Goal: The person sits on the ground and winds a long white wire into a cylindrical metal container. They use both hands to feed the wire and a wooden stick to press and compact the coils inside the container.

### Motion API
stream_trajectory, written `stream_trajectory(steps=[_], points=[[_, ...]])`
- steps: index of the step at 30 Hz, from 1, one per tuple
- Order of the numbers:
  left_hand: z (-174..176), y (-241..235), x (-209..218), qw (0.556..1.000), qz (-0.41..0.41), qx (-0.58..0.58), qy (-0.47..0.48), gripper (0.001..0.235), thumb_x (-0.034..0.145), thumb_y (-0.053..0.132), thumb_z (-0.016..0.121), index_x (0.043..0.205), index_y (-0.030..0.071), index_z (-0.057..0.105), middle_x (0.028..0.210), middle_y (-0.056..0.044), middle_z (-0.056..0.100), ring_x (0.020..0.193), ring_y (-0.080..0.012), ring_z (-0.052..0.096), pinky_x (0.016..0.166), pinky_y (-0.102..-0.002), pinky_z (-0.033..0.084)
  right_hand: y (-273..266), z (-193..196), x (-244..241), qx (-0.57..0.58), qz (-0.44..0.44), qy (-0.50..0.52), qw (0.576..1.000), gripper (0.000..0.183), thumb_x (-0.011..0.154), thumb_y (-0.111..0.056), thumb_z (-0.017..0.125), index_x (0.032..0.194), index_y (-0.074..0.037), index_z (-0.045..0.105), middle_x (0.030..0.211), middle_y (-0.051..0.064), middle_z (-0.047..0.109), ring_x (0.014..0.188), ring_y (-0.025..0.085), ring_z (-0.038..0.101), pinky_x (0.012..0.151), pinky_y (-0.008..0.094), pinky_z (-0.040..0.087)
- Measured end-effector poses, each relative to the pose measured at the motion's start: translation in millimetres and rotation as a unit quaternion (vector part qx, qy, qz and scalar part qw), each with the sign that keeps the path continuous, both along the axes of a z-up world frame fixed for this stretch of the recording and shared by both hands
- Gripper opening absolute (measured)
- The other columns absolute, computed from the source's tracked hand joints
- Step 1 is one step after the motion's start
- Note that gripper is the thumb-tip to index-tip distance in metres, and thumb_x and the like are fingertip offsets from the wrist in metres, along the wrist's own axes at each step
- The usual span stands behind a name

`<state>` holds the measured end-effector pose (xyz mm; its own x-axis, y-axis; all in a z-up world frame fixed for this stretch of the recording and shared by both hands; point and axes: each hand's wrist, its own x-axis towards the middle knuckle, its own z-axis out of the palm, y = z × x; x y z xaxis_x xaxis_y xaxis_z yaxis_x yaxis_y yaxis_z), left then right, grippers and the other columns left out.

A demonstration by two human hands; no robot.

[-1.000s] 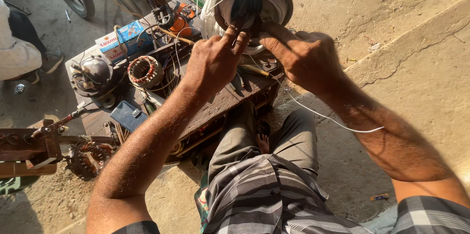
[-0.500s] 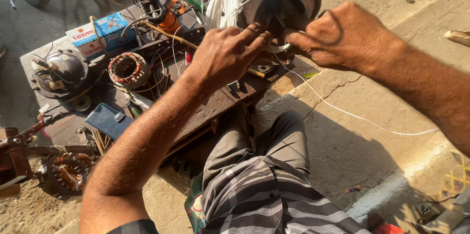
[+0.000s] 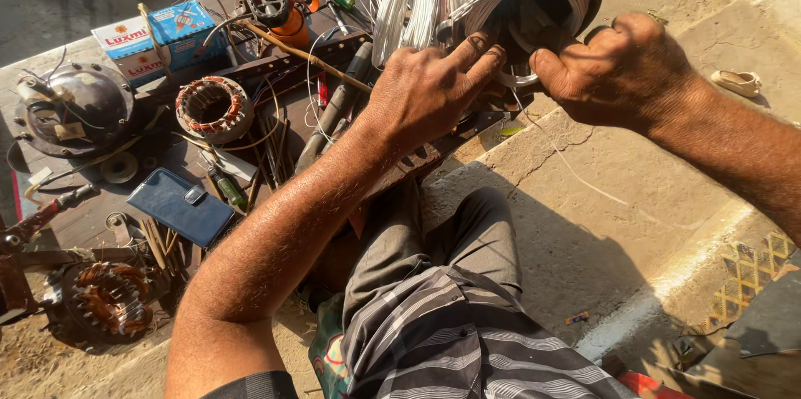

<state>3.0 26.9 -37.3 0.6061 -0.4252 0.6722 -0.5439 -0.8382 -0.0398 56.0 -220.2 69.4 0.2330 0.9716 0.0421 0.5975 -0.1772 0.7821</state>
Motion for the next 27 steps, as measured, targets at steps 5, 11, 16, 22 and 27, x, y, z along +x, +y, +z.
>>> stream_trajectory(steps=[5,11,16,22,27], points=[[13,-3,-8,0.998,-0.013,0.035,0.058,0.035,0.108,0.028,0.057,0.141,0.017,0.057,0.122,-0.018,0.067,0.065,-0.0188,0.069,0.045,-0.033,0.051,-3,-6,-6,0.044,-0.020,0.014,0.999,0.018,0.104,-0.021,0.063,0.086,-0.017,0.063,0.059,-0.005,0.057,0.051,0.009,0.059,0.052,0.029,0.047],[24,-10,2,0.995,0.024,0.079,0.051,0.029,0.105,0.020,0.061,0.132,0.008,0.064,0.109,-0.019,0.071,0.046,-0.0080,0.061,0.033,-0.024,0.046,-5,-19,11,0.026,-0.099,0.094,0.990,0.044,0.110,-0.023,0.055,0.066,-0.018,0.063,0.046,-0.005,0.052,0.036,0.006,0.049,0.034,0.025,0.038],[22,-22,-2,0.996,0.047,0.044,0.054,0.030,0.101,0.027,0.065,0.122,0.006,0.068,0.101,-0.015,0.072,0.052,-0.0126,0.062,0.039,-0.030,0.046,-5,-38,-6,0.152,-0.054,0.074,0.984,0.026,0.110,-0.018,0.057,0.091,-0.009,0.072,0.053,-0.002,0.055,0.041,0.006,0.050,0.035,0.025,0.038],[24,-24,-14,0.994,0.083,0.067,-0.024,0.028,0.091,0.024,0.069,0.108,0.002,0.069,0.105,-0.016,0.073,0.051,-0.0103,0.062,0.040,-0.028,0.048,-5,-47,-27,0.223,-0.020,0.076,0.972,0.016,0.108,-0.011,0.061,0.107,-0.005,0.075,0.066,0.002,0.062,0.049,0.011,0.057,0.041,0.027,0.041],[28,-23,-2,0.994,0.073,0.086,0.004,0.023,0.092,0.021,0.071,0.104,0.002,0.068,0.097,-0.015,0.073,0.051,-0.0110,0.064,0.039,-0.028,0.049,-10,-46,-7,0.179,-0.045,0.071,0.980,0.028,0.113,-0.018,0.061,0.088,-0.010,0.069,0.060,0.001,0.060,0.045,0.011,0.056,0.039,0.027,0.041]])
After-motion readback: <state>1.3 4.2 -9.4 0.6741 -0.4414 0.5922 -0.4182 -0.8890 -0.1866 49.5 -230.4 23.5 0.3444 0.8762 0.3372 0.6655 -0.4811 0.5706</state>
